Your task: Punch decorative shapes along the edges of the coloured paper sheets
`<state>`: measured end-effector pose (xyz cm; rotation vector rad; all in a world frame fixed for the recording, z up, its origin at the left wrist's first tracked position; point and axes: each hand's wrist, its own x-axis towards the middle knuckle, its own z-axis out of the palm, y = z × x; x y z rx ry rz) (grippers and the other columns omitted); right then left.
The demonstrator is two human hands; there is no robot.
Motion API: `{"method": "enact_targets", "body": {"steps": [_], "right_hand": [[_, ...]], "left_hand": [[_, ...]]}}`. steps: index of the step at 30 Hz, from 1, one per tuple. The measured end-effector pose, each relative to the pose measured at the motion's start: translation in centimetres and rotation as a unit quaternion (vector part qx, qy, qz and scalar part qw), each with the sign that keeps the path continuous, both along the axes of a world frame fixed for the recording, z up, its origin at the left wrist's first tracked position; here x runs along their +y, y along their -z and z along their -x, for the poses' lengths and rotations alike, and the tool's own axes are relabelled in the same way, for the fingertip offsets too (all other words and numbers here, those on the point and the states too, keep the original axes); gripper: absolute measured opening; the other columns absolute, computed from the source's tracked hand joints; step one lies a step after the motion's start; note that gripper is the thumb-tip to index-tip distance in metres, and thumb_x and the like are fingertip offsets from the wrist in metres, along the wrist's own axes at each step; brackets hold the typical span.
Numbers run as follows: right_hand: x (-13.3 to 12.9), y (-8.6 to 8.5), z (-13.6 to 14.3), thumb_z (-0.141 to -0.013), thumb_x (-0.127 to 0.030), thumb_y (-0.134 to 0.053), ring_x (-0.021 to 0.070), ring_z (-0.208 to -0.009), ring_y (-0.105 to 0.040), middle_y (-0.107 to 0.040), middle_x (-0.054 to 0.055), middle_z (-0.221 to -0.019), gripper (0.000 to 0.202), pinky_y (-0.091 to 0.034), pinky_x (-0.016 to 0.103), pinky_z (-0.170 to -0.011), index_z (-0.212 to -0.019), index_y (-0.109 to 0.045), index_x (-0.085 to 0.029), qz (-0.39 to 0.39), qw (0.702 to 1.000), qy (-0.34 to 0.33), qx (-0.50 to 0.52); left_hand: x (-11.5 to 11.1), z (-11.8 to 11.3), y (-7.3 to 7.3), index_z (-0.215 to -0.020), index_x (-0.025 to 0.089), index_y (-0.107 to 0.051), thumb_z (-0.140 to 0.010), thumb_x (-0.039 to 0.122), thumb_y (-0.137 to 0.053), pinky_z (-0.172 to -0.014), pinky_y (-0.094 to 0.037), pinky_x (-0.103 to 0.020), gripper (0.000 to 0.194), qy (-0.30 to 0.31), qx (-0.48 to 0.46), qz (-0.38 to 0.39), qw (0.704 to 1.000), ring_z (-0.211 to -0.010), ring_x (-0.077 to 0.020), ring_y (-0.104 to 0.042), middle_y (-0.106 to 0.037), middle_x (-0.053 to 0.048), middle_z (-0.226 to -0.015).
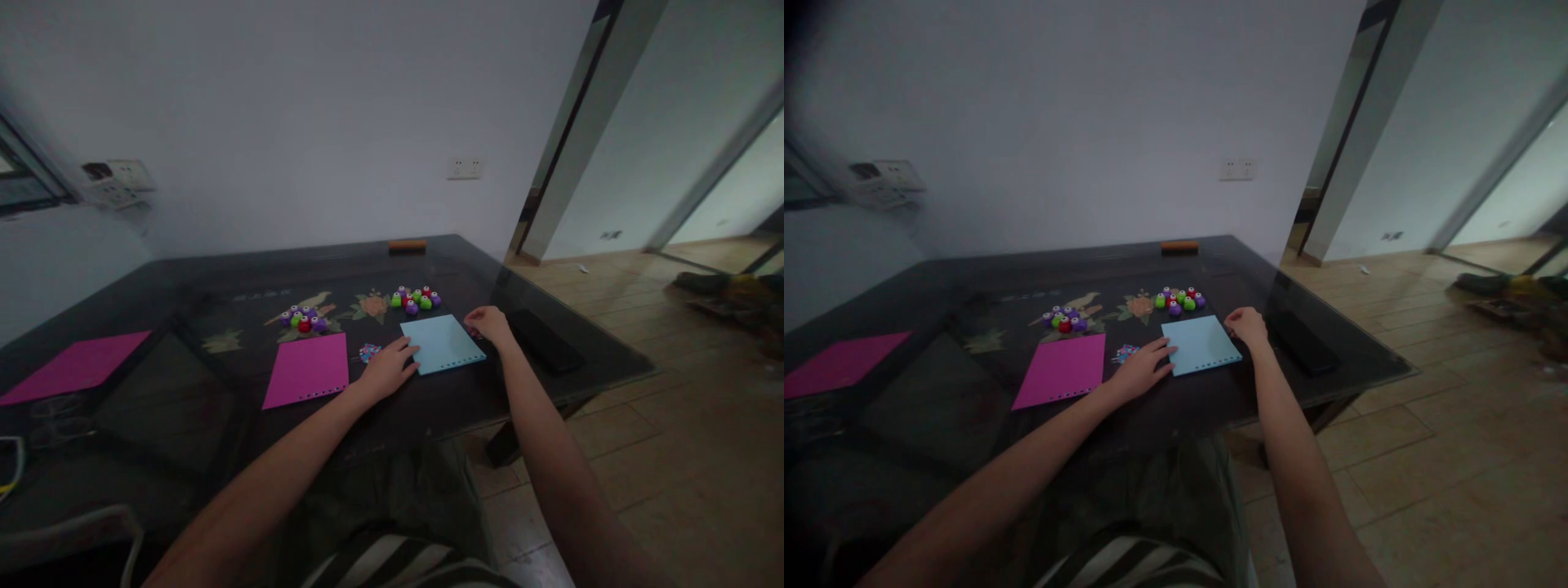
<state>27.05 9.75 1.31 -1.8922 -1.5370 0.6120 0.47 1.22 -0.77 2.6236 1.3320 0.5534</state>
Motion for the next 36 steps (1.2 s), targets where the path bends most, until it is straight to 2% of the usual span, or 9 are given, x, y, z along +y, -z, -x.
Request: {"method": "enact_targets", "body": {"steps": [10, 22, 28, 36], "right_hand": [[-0.1, 0.0, 0.5, -0.069, -0.017, -0.066, 0.0101, -0.054, -0.063, -0.068, 0.004, -0.067, 0.013, -0.05, 0.019, -0.059, -0.082, -0.068, -0.015, -0.008, 1.0, 0.0, -0.014], [-0.7, -0.6, 1.1, -0.065, -0.012, -0.067, 0.0099, -0.05, -0.06, -0.066, 0.004, -0.06, 0.01, -0.048, 0.017, -0.049, -0.075, -0.068, -0.013, -0.014, 0.998, -0.015, 0.051], [-0.9, -0.7, 1.2, -0.065, -0.012, -0.067, 0.0105, -0.052, -0.061, -0.066, 0.004, -0.063, 0.01, -0.049, 0.019, -0.051, -0.075, -0.068, -0.013, -0.015, 0.999, -0.014, 0.039], [-0.7, -0.6, 1.1, -0.064, -0.013, -0.068, 0.0096, -0.051, -0.059, -0.066, 0.003, -0.061, 0.012, -0.047, 0.017, -0.05, -0.076, -0.068, -0.013, -0.012, 0.999, -0.018, 0.033]], "left_hand": [[0.3, 0.2, 0.4, -0.125, 0.019, -0.05, -0.088, 0.034, -0.042, -0.105, -0.031, -0.033, 0.041, 0.014, -0.015, 0.005, 1.0, -0.125, -0.0206, -0.042, -0.042, -0.011, -0.138], [0.3, 0.2, 0.2, -0.126, 0.02, -0.049, -0.088, 0.033, -0.042, -0.105, -0.031, -0.035, 0.041, 0.017, -0.016, 0.016, 1.0, -0.126, -0.0199, -0.04, -0.041, -0.01, -0.139], [0.4, 0.2, 0.3, -0.127, 0.018, -0.048, -0.088, 0.033, -0.043, -0.105, -0.031, -0.032, 0.042, 0.023, -0.021, 0.014, 0.999, -0.126, -0.0197, -0.04, -0.041, -0.012, -0.138], [0.4, 0.2, 0.4, -0.126, 0.017, -0.048, -0.088, 0.033, -0.043, -0.105, -0.031, -0.035, 0.042, 0.019, -0.023, 0.017, 0.999, -0.126, -0.02, -0.04, -0.042, -0.012, -0.138]]}}
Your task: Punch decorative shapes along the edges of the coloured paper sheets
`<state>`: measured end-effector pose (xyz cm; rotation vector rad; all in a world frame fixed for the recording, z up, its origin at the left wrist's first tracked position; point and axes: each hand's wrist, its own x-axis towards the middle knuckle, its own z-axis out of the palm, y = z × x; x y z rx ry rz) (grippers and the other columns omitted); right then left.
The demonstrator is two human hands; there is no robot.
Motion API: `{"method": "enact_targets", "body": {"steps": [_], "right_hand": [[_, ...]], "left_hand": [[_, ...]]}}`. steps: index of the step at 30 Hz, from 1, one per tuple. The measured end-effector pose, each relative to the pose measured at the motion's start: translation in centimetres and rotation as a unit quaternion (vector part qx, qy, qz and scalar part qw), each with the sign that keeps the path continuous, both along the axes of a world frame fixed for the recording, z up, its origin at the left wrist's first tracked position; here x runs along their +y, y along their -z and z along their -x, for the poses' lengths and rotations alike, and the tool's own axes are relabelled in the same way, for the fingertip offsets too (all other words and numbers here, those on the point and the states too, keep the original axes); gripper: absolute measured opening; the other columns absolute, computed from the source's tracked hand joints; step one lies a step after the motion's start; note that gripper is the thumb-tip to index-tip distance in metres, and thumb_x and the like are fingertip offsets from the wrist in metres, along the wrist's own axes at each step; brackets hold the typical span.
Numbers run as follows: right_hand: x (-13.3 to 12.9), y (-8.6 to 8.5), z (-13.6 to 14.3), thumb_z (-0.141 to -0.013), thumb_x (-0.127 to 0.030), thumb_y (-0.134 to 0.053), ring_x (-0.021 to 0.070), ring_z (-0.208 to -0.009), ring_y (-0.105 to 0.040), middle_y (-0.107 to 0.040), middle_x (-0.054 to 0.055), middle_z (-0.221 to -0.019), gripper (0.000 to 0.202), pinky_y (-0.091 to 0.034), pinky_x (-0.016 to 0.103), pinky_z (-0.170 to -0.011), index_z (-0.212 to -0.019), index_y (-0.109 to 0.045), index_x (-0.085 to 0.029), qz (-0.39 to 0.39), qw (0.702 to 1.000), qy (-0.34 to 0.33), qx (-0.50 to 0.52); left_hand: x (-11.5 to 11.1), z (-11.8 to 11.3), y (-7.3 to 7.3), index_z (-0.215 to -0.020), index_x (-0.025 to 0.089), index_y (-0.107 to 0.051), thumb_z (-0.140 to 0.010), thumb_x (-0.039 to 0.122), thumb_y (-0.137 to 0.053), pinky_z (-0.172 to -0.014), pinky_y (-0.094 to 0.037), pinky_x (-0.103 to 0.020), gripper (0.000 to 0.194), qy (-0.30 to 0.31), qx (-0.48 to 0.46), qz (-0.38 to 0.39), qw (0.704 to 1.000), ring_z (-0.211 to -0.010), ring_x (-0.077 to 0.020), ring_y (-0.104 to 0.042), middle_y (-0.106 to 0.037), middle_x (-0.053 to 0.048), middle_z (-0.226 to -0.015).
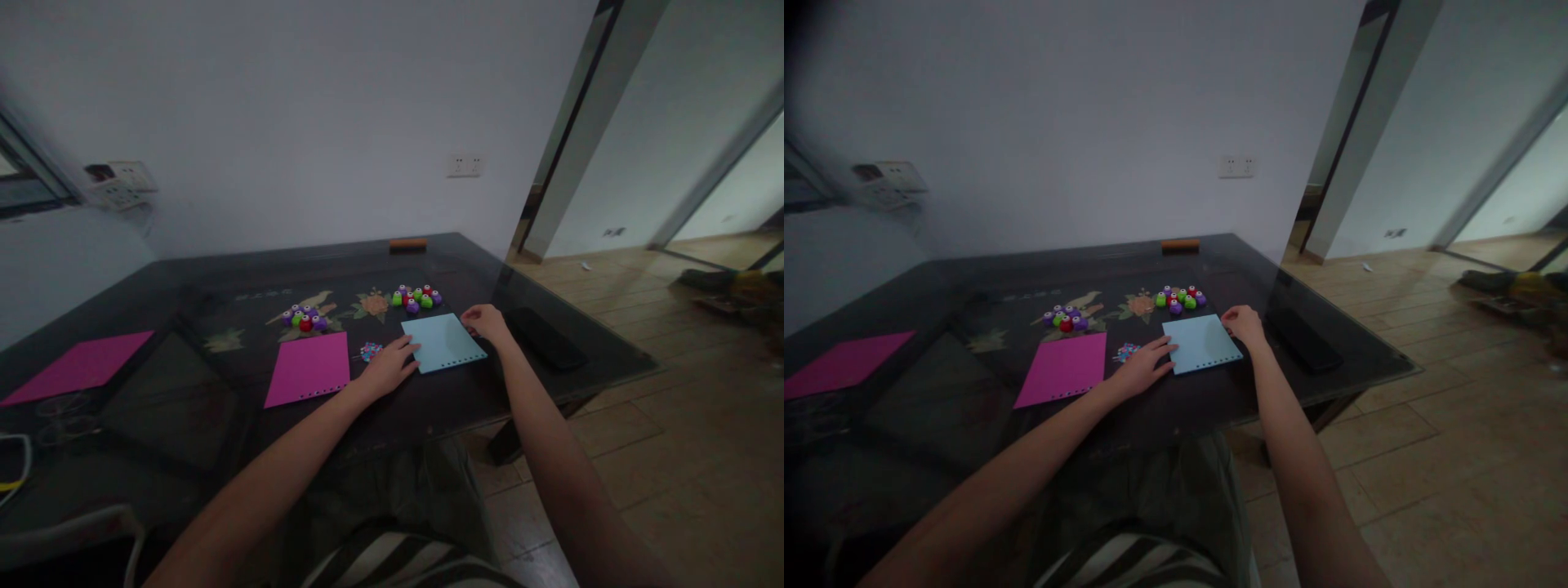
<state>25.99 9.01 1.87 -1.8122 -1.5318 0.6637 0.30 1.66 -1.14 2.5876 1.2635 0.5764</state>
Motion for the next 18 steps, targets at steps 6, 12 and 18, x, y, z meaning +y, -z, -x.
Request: {"method": "enact_targets", "body": {"steps": [6, 12, 18], "right_hand": [[0.1, 0.1, -0.3, -0.067, -0.016, -0.066, 0.01, -0.051, -0.059, -0.066, 0.004, -0.063, 0.011, -0.046, 0.018, -0.051, -0.077, -0.068, -0.014, -0.007, 1.0, -0.006, -0.03], [0.1, -0.2, -0.1, -0.069, -0.02, -0.064, 0.0124, -0.057, -0.06, -0.067, 0.005, -0.068, 0.01, -0.046, 0.021, -0.056, -0.077, -0.069, -0.016, -0.047, 0.996, 0.005, -0.075], [-0.5, -1.7, 1.9, -0.073, -0.022, -0.06, 0.0132, -0.062, -0.061, -0.067, 0.004, -0.072, 0.012, -0.044, 0.023, -0.06, -0.079, -0.068, -0.016, -0.088, 0.99, -0.061, -0.087]], "left_hand": [[-0.3, -0.2, -0.6, -0.126, 0.017, -0.048, -0.087, 0.031, -0.045, -0.106, -0.031, -0.04, 0.041, -0.007, -0.035, -0.033, 0.999, -0.127, -0.0216, -0.037, -0.044, -0.013, -0.136], [-1.1, 0.1, -4.9, -0.111, 0.019, -0.059, -0.089, 0.023, -0.037, -0.101, -0.036, -0.038, 0.031, 0.0, -0.086, -0.04, 0.996, -0.117, -0.0194, -0.048, -0.053, -0.008, -0.126], [-1.2, 6.3, -9.0, -0.105, 0.019, -0.062, -0.087, 0.026, -0.043, -0.087, -0.046, -0.034, 0.028, -0.037, -0.154, -0.049, 0.986, -0.097, -0.0182, -0.059, -0.066, -0.006, -0.104]]}}
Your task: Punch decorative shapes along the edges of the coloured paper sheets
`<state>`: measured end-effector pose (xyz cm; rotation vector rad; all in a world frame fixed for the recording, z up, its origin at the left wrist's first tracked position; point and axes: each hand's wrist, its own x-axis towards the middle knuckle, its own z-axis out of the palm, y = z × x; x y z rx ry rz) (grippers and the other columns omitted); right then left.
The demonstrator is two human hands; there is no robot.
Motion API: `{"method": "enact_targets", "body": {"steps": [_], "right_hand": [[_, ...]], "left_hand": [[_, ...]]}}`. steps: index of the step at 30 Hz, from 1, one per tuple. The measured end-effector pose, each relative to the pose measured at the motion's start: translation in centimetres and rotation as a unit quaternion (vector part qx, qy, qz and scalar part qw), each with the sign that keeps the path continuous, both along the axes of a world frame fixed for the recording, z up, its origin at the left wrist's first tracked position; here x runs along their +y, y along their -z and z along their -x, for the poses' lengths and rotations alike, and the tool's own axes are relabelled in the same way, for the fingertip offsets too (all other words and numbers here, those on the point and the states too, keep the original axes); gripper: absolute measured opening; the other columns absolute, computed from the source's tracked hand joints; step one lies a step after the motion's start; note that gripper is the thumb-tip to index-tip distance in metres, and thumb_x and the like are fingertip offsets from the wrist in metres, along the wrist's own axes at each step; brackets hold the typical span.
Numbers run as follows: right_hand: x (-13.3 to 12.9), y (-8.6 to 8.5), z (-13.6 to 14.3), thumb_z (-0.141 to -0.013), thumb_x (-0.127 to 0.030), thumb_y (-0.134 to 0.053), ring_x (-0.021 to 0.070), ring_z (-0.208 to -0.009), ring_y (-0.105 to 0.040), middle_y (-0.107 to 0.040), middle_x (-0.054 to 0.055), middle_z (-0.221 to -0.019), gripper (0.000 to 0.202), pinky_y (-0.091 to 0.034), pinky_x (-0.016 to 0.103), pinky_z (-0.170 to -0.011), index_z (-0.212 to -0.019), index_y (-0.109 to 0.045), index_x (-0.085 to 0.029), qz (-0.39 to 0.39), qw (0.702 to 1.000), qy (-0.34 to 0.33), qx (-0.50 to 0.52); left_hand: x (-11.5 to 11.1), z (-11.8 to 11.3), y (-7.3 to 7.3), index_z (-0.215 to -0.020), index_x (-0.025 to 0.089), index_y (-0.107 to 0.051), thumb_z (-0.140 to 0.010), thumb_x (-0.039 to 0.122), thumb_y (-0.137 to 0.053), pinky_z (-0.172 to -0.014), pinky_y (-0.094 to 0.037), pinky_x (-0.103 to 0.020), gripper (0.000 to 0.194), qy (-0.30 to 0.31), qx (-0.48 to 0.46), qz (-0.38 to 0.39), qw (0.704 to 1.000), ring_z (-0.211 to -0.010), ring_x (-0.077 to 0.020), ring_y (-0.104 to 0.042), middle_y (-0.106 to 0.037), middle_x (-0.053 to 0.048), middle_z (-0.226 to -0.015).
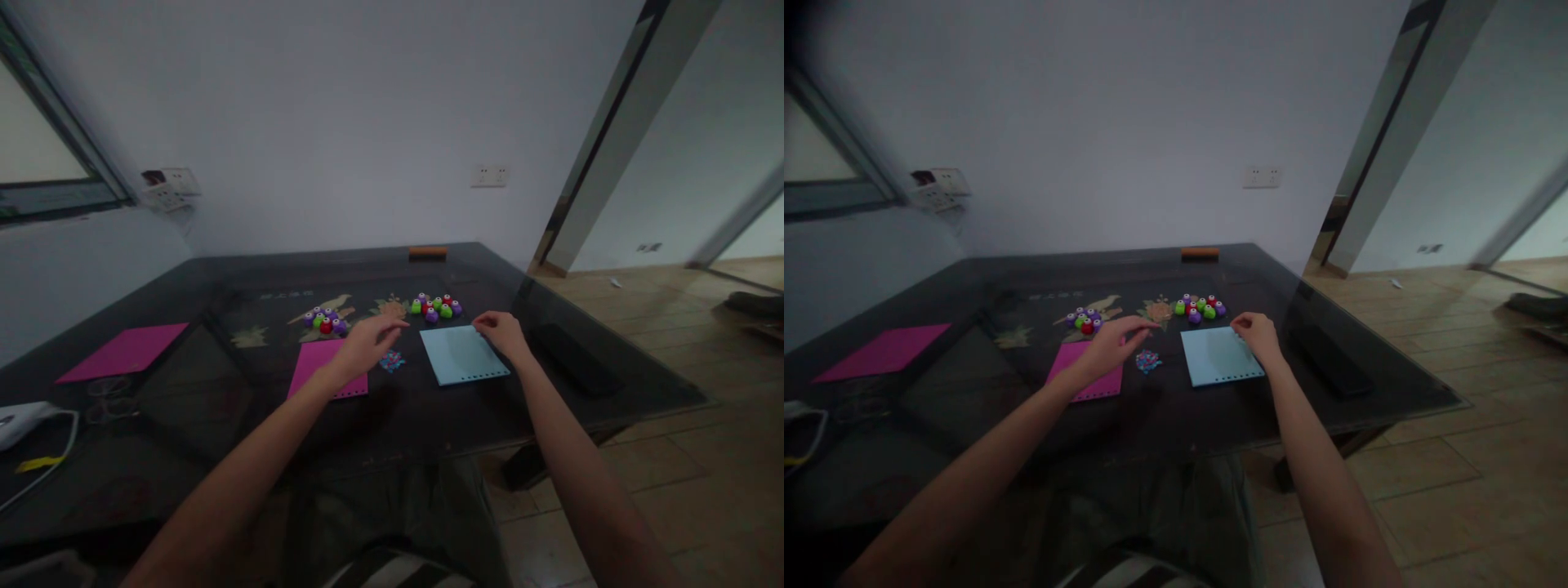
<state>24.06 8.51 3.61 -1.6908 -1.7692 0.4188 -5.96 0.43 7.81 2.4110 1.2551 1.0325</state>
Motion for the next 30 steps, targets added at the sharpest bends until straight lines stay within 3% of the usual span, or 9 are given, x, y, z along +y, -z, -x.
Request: {"method": "enact_targets", "body": {"steps": [3, 6, 9, 13, 17, 22, 26, 30], "right_hand": [[-0.5, -1.4, 2.2, -0.074, -0.024, -0.061, 0.0138, -0.065, -0.061, -0.067, 0.004, -0.072, 0.012, -0.044, 0.023, -0.063, -0.08, -0.068, -0.016, -0.032, 0.998, -0.063, 0.004], [-0.9, -2.6, 5.7, -0.074, -0.025, -0.063, 0.0146, -0.068, -0.061, -0.068, 0.004, -0.074, 0.012, -0.043, 0.024, -0.066, -0.078, -0.069, -0.016, -0.058, 0.99, -0.132, 0.0], [-1.0, -3.2, 10.6, -0.075, -0.023, -0.062, 0.0155, -0.072, -0.061, -0.068, 0.004, -0.076, 0.011, -0.043, 0.024, -0.067, -0.079, -0.069, -0.017, -0.062, 0.976, -0.209, -0.017], [-0.6, -2.8, 17.4, -0.078, -0.024, -0.059, 0.0174, -0.082, -0.061, -0.069, 0.005, -0.087, 0.014, -0.043, 0.027, -0.072, -0.084, -0.07, -0.018, -0.058, 0.956, -0.28, -0.067], [0.0, -1.0, 21.6, -0.081, -0.026, -0.056, 0.02, -0.087, -0.06, -0.068, 0.008, -0.092, 0.02, -0.042, 0.028, -0.075, -0.093, -0.068, -0.017, -0.006, 0.943, -0.293, -0.157], [-0.1, 1.2, 22.8, -0.082, -0.045, -0.054, 0.0227, -0.099, -0.053, -0.06, 0.014, -0.104, 0.038, -0.039, 0.032, -0.085, -0.098, -0.065, -0.012, -0.048, 0.919, -0.327, -0.214], [-0.6, 1.6, 22.6, -0.078, -0.054, -0.054, 0.0261, -0.102, -0.048, -0.055, 0.016, -0.107, 0.05, -0.038, 0.037, -0.086, -0.102, -0.064, -0.011, -0.074, 0.899, -0.354, -0.249], [-0.6, 1.8, 22.7, -0.073, -0.055, -0.06, 0.0276, -0.101, -0.047, -0.053, 0.016, -0.107, 0.055, -0.039, 0.037, -0.083, -0.107, -0.062, -0.011, -0.084, 0.895, -0.356, -0.254]], "left_hand": [[1.0, 5.8, 0.9, -0.098, 0.017, -0.065, -0.086, 0.028, -0.043, -0.081, -0.048, -0.034, 0.027, -0.081, -0.007, 0.042, 0.996, -0.087, -0.0188, -0.063, -0.069, -0.006, -0.093], [2.2, 11.0, 2.9, -0.094, 0.017, -0.066, -0.083, 0.031, -0.045, -0.081, -0.048, -0.035, 0.027, -0.154, -0.023, 0.072, 0.985, -0.087, -0.0204, -0.063, -0.07, -0.005, -0.093], [2.7, 14.1, 4.9, -0.094, 0.017, -0.066, -0.081, 0.034, -0.046, -0.083, -0.047, -0.035, 0.029, -0.197, -0.025, 0.104, 0.974, -0.092, -0.0218, -0.062, -0.069, -0.006, -0.097], [2.2, 14.9, 6.2, -0.095, 0.017, -0.065, -0.08, 0.035, -0.046, -0.085, -0.046, -0.035, 0.031, -0.228, 0.001, 0.095, 0.969, -0.093, -0.0219, -0.061, -0.067, -0.007, -0.1], [1.8, 14.9, 6.1, -0.101, 0.018, -0.063, -0.08, 0.037, -0.047, -0.09, -0.043, -0.035, 0.032, -0.192, 0.052, 0.07, 0.978, -0.1, -0.0217, -0.057, -0.064, -0.007, -0.105], [2.0, 15.4, 6.3, -0.111, 0.017, -0.059, -0.074, 0.049, -0.057, -0.098, -0.035, -0.04, 0.049, -0.145, 0.143, 0.083, 0.976, -0.111, -0.0257, -0.05, -0.058, -0.011, -0.116], [2.3, 15.8, 7.1, -0.119, 0.02, -0.055, -0.065, 0.054, -0.064, -0.096, -0.034, -0.042, 0.064, -0.162, 0.185, 0.106, 0.963, -0.111, -0.0279, -0.047, -0.053, -0.011, -0.122], [2.4, 15.8, 7.4, -0.12, 0.021, -0.054, -0.065, 0.054, -0.065, -0.094, -0.034, -0.042, 0.065, -0.179, 0.197, 0.107, 0.958, -0.109, -0.0285, -0.046, -0.051, -0.012, -0.122]]}}
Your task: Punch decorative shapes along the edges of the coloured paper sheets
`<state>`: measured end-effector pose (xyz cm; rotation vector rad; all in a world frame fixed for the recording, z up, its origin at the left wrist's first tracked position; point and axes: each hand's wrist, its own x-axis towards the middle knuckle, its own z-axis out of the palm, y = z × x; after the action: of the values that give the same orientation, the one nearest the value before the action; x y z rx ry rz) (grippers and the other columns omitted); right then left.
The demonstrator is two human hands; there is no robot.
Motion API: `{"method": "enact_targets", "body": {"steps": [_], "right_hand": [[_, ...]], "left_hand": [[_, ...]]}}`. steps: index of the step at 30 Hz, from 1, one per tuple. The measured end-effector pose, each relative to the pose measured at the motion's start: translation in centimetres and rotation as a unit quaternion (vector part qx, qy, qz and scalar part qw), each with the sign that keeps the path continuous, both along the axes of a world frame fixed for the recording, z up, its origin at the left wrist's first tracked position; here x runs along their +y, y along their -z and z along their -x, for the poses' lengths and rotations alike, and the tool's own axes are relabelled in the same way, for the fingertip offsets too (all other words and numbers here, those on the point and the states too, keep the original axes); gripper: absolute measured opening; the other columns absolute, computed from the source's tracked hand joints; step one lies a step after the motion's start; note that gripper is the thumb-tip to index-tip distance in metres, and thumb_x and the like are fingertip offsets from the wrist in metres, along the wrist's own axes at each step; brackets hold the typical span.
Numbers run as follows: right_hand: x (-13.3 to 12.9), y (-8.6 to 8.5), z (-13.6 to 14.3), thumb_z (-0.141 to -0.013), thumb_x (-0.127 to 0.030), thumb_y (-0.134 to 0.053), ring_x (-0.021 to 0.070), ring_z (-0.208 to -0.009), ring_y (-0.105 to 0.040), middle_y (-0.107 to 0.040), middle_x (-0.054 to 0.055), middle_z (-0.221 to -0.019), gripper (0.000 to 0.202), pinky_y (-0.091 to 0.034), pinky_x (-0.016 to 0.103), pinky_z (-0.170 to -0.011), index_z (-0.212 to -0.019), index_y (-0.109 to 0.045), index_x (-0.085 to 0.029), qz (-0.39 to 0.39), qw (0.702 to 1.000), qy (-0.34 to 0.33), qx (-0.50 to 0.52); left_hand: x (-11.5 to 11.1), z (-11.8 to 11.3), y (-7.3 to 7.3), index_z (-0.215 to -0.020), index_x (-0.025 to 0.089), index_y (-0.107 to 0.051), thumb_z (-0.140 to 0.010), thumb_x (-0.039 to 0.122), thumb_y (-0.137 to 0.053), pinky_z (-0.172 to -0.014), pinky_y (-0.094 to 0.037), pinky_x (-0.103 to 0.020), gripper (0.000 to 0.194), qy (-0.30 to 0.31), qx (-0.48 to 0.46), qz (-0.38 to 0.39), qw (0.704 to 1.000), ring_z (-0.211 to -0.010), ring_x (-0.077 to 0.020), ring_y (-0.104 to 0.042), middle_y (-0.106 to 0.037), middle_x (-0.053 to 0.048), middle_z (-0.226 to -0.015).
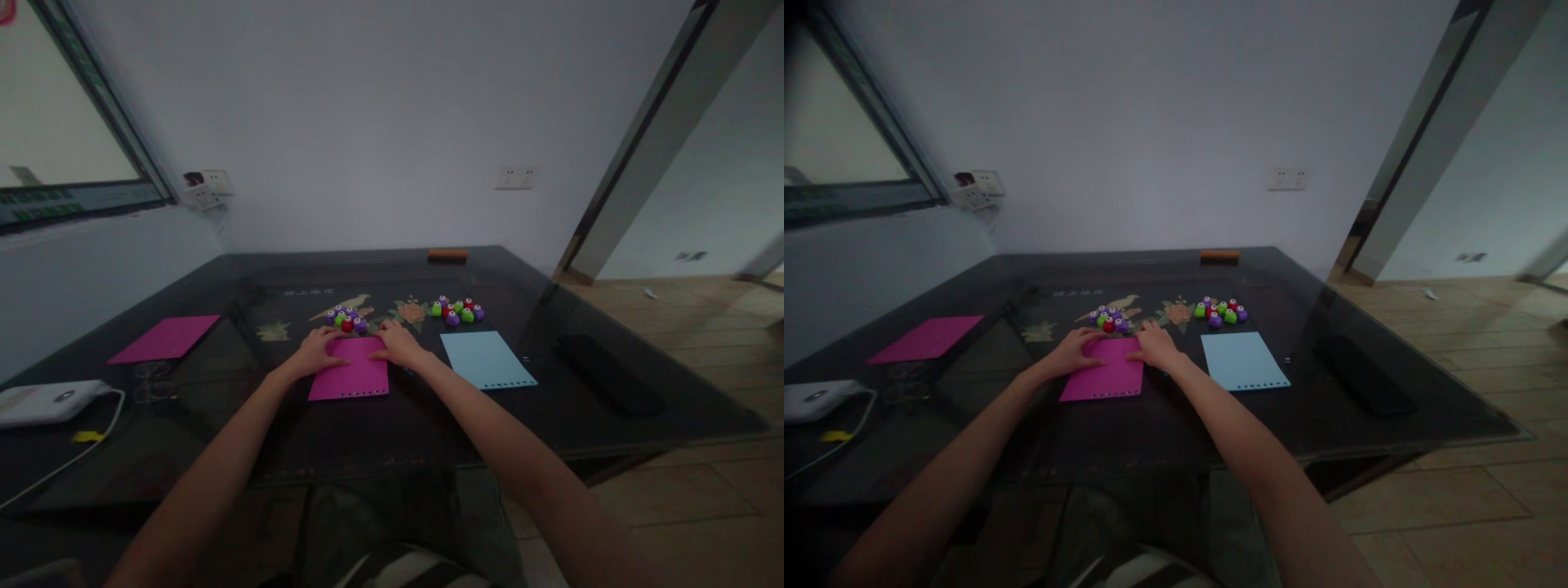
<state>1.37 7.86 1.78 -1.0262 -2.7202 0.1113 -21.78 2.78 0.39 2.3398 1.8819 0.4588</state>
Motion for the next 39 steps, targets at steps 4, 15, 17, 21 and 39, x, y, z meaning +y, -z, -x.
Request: {"method": "enact_targets", "body": {"steps": [4, 15, 17, 21, 39], "right_hand": [[0.5, 0.6, 0.3, -0.073, -0.049, -0.063, 0.0259, -0.1, -0.047, -0.053, 0.015, -0.106, 0.051, -0.039, 0.037, -0.085, -0.107, -0.062, -0.012, 0.008, 1.0, -0.014, 0.018], [0.8, 1.2, 0.3, -0.07, -0.045, -0.068, 0.0225, -0.095, -0.049, -0.051, 0.012, -0.102, 0.045, -0.04, 0.035, -0.084, -0.1, -0.063, -0.013, 0.02, 0.996, -0.024, 0.08], [0.7, 1.1, 0.3, -0.068, -0.044, -0.07, 0.0217, -0.094, -0.05, -0.052, 0.011, -0.101, 0.046, -0.04, 0.034, -0.083, -0.101, -0.062, -0.013, 0.024, 0.995, -0.024, 0.094], [0.7, 1.1, 0.2, -0.065, -0.038, -0.073, 0.0219, -0.098, -0.05, -0.053, 0.01, -0.101, 0.047, -0.04, 0.034, -0.083, -0.102, -0.059, -0.013, 0.035, 0.991, -0.023, 0.124], [0.4, 0.9, 0.3, -0.068, -0.021, -0.067, 0.0192, -0.089, -0.055, -0.062, 0.007, -0.093, 0.022, -0.039, 0.028, -0.074, -0.088, -0.062, -0.016, 0.063, 0.987, 0.013, 0.145]], "left_hand": [[0.0, -0.1, -0.1, -0.12, 0.021, -0.055, -0.064, 0.053, -0.065, -0.091, -0.035, -0.042, 0.065, -0.001, 0.005, 0.0, 1.0, -0.105, -0.0282, -0.047, -0.052, -0.011, -0.116], [-0.2, 0.1, -0.2, -0.117, 0.019, -0.058, -0.063, 0.061, -0.063, -0.094, -0.034, -0.041, 0.069, 0.016, -0.011, -0.013, 1.0, -0.103, -0.0286, -0.044, -0.05, -0.011, -0.11], [-0.2, 0.1, -0.2, -0.116, 0.02, -0.058, -0.062, 0.06, -0.063, -0.094, -0.034, -0.041, 0.068, 0.017, -0.017, -0.013, 1.0, -0.103, -0.0285, -0.044, -0.05, -0.011, -0.11], [-0.3, -0.1, -0.4, -0.114, 0.02, -0.058, -0.061, 0.057, -0.066, -0.094, -0.034, -0.042, 0.065, 0.017, -0.036, -0.018, 0.999, -0.104, -0.0285, -0.044, -0.051, -0.01, -0.109], [-0.3, -0.4, -0.7, -0.1, 0.017, -0.055, -0.057, 0.053, -0.07, -0.09, -0.038, -0.043, 0.058, 0.037, -0.066, -0.053, 0.996, -0.101, -0.0287, -0.049, -0.054, -0.01, -0.104]]}}
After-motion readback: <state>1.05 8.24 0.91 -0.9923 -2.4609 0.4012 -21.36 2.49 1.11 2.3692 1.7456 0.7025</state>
